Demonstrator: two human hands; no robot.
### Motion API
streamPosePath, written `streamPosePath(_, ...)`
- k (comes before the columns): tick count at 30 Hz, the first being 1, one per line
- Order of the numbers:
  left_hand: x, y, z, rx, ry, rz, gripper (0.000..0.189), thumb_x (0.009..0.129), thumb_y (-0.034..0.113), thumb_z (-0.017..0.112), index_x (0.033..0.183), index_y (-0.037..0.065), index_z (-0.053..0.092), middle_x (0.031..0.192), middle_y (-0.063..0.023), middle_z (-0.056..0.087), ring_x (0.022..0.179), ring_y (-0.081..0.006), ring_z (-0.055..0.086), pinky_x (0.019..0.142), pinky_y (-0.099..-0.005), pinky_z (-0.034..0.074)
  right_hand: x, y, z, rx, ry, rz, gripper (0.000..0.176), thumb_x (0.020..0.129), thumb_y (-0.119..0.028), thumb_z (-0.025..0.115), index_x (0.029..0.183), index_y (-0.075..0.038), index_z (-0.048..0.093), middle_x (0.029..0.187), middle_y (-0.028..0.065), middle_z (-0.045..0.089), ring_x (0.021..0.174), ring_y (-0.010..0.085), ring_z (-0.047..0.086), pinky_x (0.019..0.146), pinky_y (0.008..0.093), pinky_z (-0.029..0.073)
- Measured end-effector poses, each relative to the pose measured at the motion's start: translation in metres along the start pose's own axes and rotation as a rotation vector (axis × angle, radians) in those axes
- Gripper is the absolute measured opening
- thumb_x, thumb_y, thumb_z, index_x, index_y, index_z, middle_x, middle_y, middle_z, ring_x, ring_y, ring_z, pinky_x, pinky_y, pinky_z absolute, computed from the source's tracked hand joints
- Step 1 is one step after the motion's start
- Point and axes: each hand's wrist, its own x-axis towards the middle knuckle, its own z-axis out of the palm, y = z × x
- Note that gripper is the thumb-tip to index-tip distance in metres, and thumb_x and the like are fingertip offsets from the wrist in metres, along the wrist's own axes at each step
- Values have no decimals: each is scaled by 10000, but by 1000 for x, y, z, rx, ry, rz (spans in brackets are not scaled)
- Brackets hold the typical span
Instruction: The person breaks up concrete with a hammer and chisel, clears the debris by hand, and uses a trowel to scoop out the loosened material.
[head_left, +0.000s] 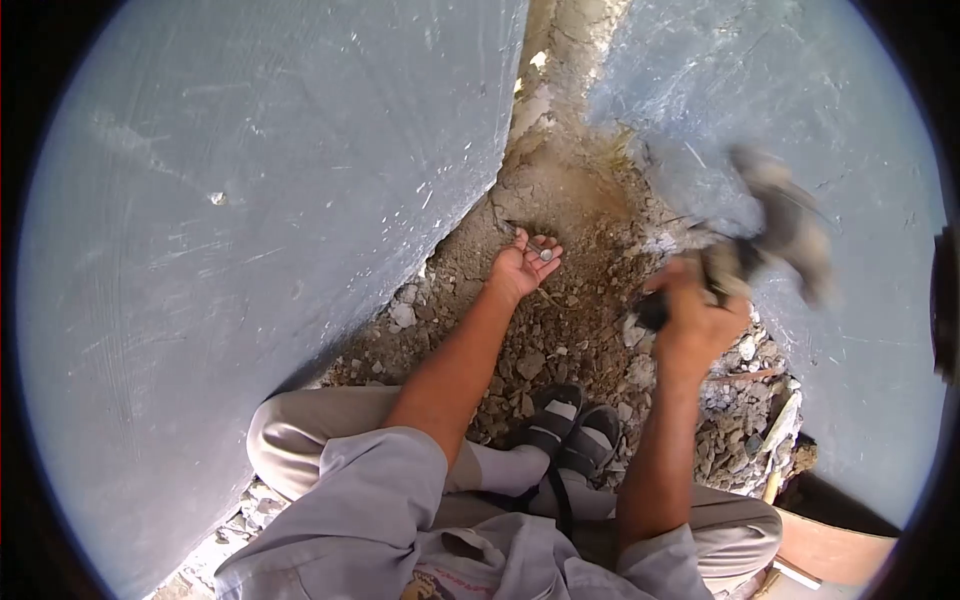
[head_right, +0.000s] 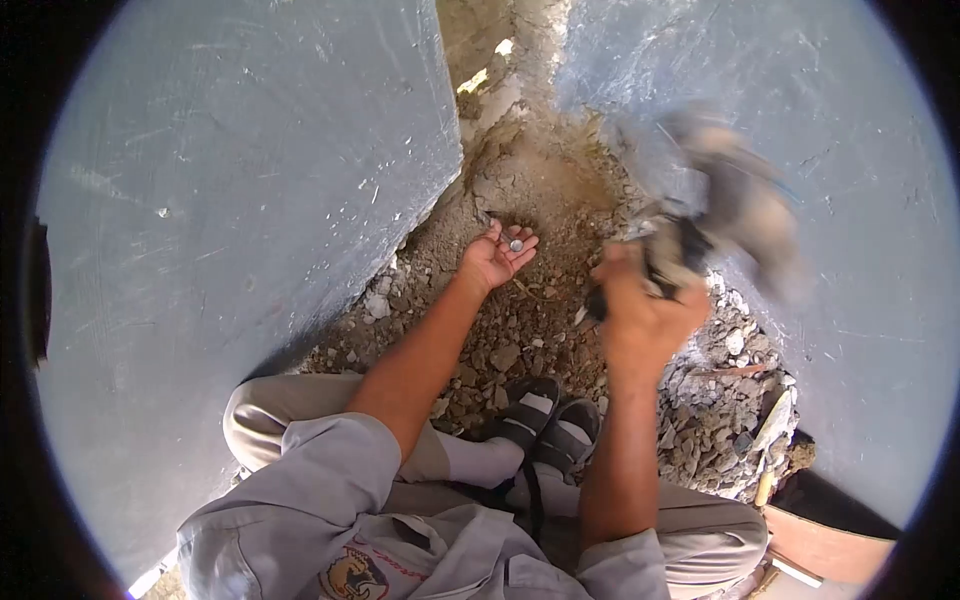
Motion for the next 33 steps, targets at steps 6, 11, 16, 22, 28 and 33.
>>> streamPosePath(6,-2,-2,2,-46,27,17,357,994,406,480,1014,62,574,1101,-157,650,1121,-411,602,1018,-561,434,-69,154,41,-343,-124,-4,124,807,-106,657,866,1,633,729,80,662,658,157,614,615,326,503)
streamPosePath(11,1,-1,-6,50,98,-2,308,989,387,508,988,88,579,1007,-129,647,1047,-398,610,977,-574,461,-87,165,41,-220,-353,356,213,755,-99,712,910,35,654,727,57,656,645,119,591,547,334,468)
streamPosePath(16,7,10,-5,490,308,106,319,911,399,661,960,85,635,892,-116,647,933,-363,655,874,-579,507,-23,82,33,242,-235,337,227,807,-61,691,997,42,621,786,66,650,545,113,560,470,289,470)
streamPosePath(22,18,16,-33,1380,120,997,213,859,102,545,977,39,711,1029,-219,681,933,-340,660,880,-364,499,-13,96,31,80,-158,348,256,830,-18,631,1073,46,584,871,91,658,595,131,584,520,299,499)
streamPosePath(28,35,43,-98,2077,-231,1071,293,866,160,509,1076,75,695,1072,-228,671,1012,-364,645,955,-443,458,-56,151,23,-374,-680,421,475,731,-223,699,1087,71,585,1001,278,664,986,380,648,874,403,485)
streamPosePath(33,-43,15,-23,2198,189,679,360,875,232,539,1172,63,651,1084,-192,686,1006,-357,653,977,-488,441,-43,145,26,-153,-429,321,357,770,-191,701,983,77,598,744,175,655,602,272,631,619,399,501)
